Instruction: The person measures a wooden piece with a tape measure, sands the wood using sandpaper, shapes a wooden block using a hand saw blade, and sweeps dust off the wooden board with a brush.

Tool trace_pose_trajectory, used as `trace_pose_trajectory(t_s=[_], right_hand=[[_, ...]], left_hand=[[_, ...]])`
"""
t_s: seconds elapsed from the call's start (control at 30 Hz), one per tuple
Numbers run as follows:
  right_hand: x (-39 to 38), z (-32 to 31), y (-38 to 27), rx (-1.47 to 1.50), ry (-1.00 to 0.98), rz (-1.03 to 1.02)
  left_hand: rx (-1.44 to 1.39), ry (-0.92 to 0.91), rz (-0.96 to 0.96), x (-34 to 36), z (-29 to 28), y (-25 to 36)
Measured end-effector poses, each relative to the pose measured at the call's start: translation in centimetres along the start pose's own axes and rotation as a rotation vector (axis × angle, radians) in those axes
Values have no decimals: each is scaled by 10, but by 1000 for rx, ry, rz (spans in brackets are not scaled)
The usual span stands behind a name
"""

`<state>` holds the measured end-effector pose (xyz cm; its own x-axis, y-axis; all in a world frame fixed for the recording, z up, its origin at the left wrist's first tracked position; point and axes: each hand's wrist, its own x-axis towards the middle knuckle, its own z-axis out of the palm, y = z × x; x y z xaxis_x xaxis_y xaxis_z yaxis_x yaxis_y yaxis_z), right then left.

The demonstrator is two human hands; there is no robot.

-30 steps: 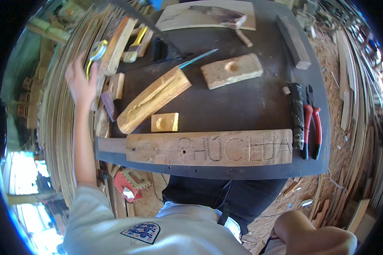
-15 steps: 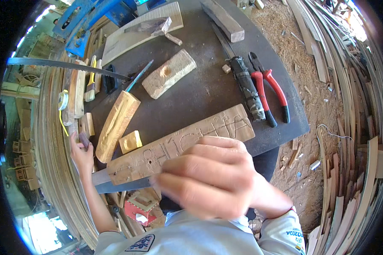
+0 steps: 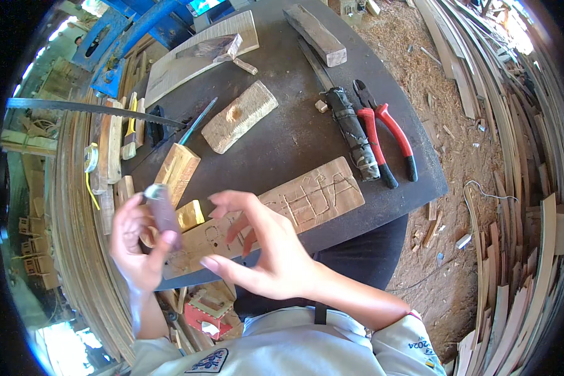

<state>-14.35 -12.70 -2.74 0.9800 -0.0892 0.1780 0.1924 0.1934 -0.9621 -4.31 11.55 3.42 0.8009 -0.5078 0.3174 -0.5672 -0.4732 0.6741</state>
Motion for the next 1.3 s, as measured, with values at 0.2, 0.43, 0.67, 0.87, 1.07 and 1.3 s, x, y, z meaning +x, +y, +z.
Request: trace_pose_trajectory(t_s=[0.2, 0.43, 0.67, 0.87, 1.07, 1.3], right_hand=[[-2, 0, 2, 265, 112, 176], [-13, -30, -11, 263, 35, 188], [-22, -46, -19, 109, 192, 223], [-26, -41, -8, -240, 242, 59], [-32, -40, -15, -465, 294, 65], [-27, -30, -8, -663, 325, -136]], left_hand=[[-206, -327, 219, 36, 44, 35], [-630, -614, -40, 57, 59, 36], [-549, -516, 74, 66, 73, 23], [-22, -229, 674, 60, 90, 7], [-99, -198, 500, 56, 93, 3], [-234, -331, 308, 57, 100, 1]])
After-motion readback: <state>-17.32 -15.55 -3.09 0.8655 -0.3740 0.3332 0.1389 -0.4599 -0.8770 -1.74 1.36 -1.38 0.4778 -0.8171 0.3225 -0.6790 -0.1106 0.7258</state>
